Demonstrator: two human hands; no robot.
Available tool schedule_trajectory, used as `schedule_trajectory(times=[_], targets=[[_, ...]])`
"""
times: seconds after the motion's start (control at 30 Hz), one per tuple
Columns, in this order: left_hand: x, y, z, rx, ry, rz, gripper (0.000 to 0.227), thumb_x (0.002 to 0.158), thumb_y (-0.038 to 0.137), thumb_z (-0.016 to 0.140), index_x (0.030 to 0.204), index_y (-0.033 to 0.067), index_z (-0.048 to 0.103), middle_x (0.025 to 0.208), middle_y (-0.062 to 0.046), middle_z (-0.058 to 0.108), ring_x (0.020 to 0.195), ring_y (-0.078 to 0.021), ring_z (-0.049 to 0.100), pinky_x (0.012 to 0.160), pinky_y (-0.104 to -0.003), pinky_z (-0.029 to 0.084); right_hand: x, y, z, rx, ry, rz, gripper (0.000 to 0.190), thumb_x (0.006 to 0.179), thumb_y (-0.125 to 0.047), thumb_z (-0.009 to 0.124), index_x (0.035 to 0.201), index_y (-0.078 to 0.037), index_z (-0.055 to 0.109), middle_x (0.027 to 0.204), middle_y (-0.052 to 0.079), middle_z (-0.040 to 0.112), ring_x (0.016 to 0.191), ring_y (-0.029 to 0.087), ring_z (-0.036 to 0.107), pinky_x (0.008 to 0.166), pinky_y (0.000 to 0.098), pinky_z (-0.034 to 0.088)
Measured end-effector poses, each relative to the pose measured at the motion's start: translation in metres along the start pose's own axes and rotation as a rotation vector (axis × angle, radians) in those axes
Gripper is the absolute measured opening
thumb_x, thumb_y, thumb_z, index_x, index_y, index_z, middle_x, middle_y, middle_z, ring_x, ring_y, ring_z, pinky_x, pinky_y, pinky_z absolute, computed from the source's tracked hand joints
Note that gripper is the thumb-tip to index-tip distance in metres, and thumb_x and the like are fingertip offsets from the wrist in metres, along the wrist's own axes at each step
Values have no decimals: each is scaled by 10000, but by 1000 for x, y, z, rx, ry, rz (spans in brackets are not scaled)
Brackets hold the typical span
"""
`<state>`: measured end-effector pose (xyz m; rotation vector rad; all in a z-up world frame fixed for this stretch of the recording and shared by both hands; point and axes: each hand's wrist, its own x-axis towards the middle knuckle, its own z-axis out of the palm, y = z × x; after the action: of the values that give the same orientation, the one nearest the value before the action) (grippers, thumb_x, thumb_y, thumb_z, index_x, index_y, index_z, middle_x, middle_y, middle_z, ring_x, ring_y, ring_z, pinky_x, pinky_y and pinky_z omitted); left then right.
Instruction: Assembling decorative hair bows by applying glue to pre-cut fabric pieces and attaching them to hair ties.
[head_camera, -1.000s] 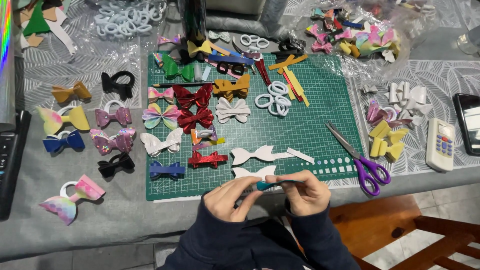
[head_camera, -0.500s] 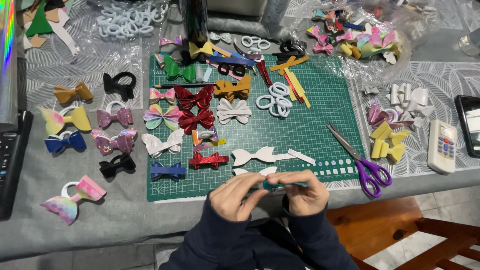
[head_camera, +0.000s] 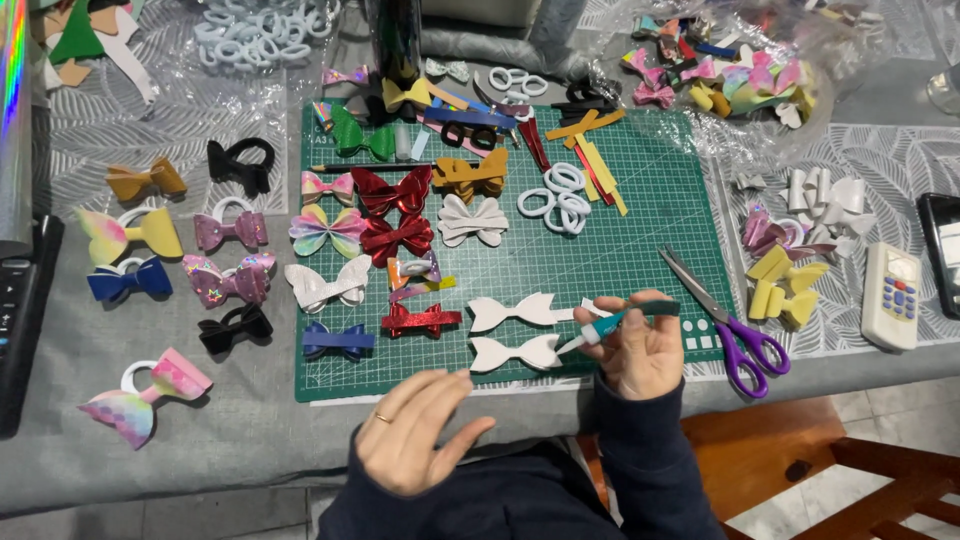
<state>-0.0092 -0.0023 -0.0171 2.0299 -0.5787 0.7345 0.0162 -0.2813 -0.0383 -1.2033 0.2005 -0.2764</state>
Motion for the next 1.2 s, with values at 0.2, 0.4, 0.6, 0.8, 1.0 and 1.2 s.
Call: schedule_trajectory(times=[0.2, 0.4, 0.6, 0.8, 1.0, 1.2], targets=[[-20, 4, 17, 48, -92, 109, 355, 807, 162, 863, 1099, 9, 732, 1169, -130, 731, 1075, -306, 683, 939, -423, 578, -2, 28, -41, 44, -27, 135, 221, 1003, -178, 660, 1164, -39, 602, 1174, 177, 692, 1118, 346, 715, 773, 385, 639], [-37, 10, 45, 316, -220, 108, 639, 959, 603, 654, 1401, 142, 648, 1430, -182, 577, 1344, -331, 506, 1112, -499, 396, -9, 26, -31, 13, -150, 47, 186, 1018, -165, 695, 1095, -12, 622, 1159, 176, 694, 1142, 316, 711, 850, 427, 654], [-34, 21, 58, 338, -355, 20, 865, 921, 767, 568, 1522, 145, 531, 1521, -195, 466, 1438, -323, 397, 1166, -514, 302, -9, 23, -16, -190, -169, 23, 177, 994, -139, 689, 1068, 9, 627, 1110, 180, 715, 1098, 288, 725, 827, 392, 648], [-48, 15, 71, 367, -365, 35, 898, 931, 790, 547, 1476, 77, 569, 1469, -219, 498, 1418, -344, 411, 1171, -511, 299, -8, 19, 1, -264, -276, -61, 102, 980, -24, 697, 1048, 20, 635, 1089, 167, 714, 1109, 285, 729, 974, 401, 619], [-50, 12, 73, 380, -372, 48, 839, 962, 766, 504, 1449, 89, 594, 1454, -217, 516, 1396, -356, 447, 1174, -502, 311, -14, 10, 13, -473, -211, -19, 140, 878, 125, 684, 991, 42, 688, 1067, 201, 758, 1054, 266, 756, 911, 360, 628], [-58, 10, 78, 383, -368, 36, 805, 986, 756, 468, 1466, 123, 600, 1455, -215, 528, 1391, -332, 470, 1172, -488, 327, -14, 4, 22, -492, -188, 36, 149, 871, 125, 694, 999, 50, 685, 1079, 208, 770, 1040, 249, 760, 895, 335, 630]])
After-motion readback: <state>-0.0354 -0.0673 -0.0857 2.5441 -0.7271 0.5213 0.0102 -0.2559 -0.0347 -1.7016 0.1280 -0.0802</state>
